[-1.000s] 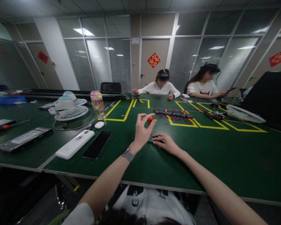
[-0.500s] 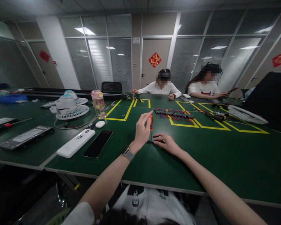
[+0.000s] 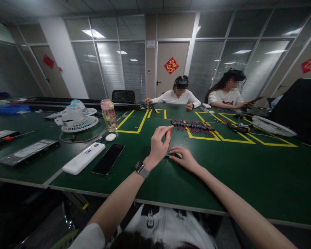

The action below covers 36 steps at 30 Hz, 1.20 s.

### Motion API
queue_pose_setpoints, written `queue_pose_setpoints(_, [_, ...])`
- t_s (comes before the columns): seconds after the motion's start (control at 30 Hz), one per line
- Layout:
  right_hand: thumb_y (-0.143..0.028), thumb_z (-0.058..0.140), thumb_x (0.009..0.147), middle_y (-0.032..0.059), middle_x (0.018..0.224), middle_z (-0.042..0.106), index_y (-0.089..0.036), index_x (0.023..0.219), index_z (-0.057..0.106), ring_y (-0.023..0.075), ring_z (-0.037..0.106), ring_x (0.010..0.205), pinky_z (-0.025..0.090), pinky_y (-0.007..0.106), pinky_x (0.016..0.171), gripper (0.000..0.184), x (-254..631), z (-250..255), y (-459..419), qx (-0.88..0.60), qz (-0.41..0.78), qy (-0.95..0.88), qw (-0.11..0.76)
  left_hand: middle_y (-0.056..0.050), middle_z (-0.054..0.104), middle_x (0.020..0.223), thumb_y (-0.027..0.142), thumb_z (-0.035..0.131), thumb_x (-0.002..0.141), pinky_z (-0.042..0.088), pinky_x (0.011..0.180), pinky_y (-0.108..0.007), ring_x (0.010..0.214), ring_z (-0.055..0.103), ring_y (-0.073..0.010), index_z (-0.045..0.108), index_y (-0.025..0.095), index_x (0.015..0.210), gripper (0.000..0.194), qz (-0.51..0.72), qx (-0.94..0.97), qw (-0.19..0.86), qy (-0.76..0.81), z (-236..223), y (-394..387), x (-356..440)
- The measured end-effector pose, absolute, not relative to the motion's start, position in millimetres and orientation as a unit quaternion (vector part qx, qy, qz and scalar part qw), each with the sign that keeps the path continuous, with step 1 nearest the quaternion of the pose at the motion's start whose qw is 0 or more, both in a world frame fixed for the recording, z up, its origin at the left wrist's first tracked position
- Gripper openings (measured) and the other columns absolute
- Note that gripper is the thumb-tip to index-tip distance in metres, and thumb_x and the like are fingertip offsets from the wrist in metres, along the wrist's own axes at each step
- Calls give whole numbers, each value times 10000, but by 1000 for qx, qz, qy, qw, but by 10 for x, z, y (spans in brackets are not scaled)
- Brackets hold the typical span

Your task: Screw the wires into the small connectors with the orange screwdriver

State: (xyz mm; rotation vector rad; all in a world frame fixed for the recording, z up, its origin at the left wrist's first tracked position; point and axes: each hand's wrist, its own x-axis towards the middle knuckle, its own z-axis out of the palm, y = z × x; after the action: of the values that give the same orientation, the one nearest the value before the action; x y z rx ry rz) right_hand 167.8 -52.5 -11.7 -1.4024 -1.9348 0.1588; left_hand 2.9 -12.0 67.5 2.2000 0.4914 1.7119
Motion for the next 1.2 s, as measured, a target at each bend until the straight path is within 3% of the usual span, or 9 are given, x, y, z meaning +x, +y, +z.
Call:
queue_pose_setpoints(0.13, [-260, 638, 799, 59, 984, 699, -212, 841, 695, 214, 638, 939, 486, 365, 863, 85, 1650, -97, -526, -545, 67, -750, 369, -49, 541, 967, 261, 509, 902, 453, 850, -279, 923, 548, -153, 640, 213, 1077, 224, 600, 761, 135, 207, 678, -127, 29])
queue_pose_setpoints(0.33, [-240, 655, 773, 46, 917, 692, -198, 828, 636, 200, 638, 878, 481, 344, 821, 72, 1625, -76, -549, -561, 83, -736, 370, -68, 577, 1127, 176, 366, 951, 422, 948, -294, 1070, 538, -152, 543, 200, 1219, 322, 587, 773, 169, 171, 664, -106, 39])
queue_pose_setpoints(0.53, [-245, 647, 775, 42, 922, 688, -204, 813, 618, 201, 633, 888, 471, 342, 822, 63, 1619, -60, -562, -562, 85, -736, 367, -47, 544, 949, 289, 569, 869, 461, 845, -286, 901, 553, -155, 635, 214, 1084, 237, 606, 753, 127, 221, 658, -104, 47])
queue_pose_setpoints(0.73, [-249, 649, 779, 38, 926, 683, -203, 836, 621, 198, 626, 889, 467, 339, 828, 79, 1642, -91, -543, -561, 86, -738, 365, -68, 599, 1078, 220, 399, 947, 447, 898, -305, 1001, 563, -158, 526, 226, 1254, 331, 579, 779, 155, 186, 671, -96, 44])
queue_pose_setpoints(0.9, [-243, 639, 787, 43, 930, 681, -203, 879, 633, 194, 626, 889, 473, 337, 832, 100, 1653, -101, -540, -549, 84, -746, 368, -39, 606, 884, 332, 590, 854, 462, 831, -313, 863, 570, -171, 633, 218, 1085, 262, 599, 755, 102, 247, 648, -86, 34])
queue_pose_setpoints(1.1, [-238, 643, 780, 56, 948, 686, -197, 830, 642, 203, 626, 907, 478, 354, 847, 65, 1643, -78, -555, -540, 84, -751, 371, -83, 590, 1121, 237, 380, 953, 440, 927, -323, 1050, 549, -170, 576, 204, 1195, 313, 606, 753, 143, 213, 666, -92, 19])
queue_pose_setpoints(1.2, [-231, 637, 783, 60, 964, 686, -199, 838, 653, 203, 627, 921, 477, 362, 862, 65, 1642, -77, -555, -537, 88, -752, 372, -62, 619, 1016, 249, 443, 933, 463, 875, -308, 963, 575, -162, 598, 210, 1157, 275, 608, 754, 151, 198, 666, -94, 33])
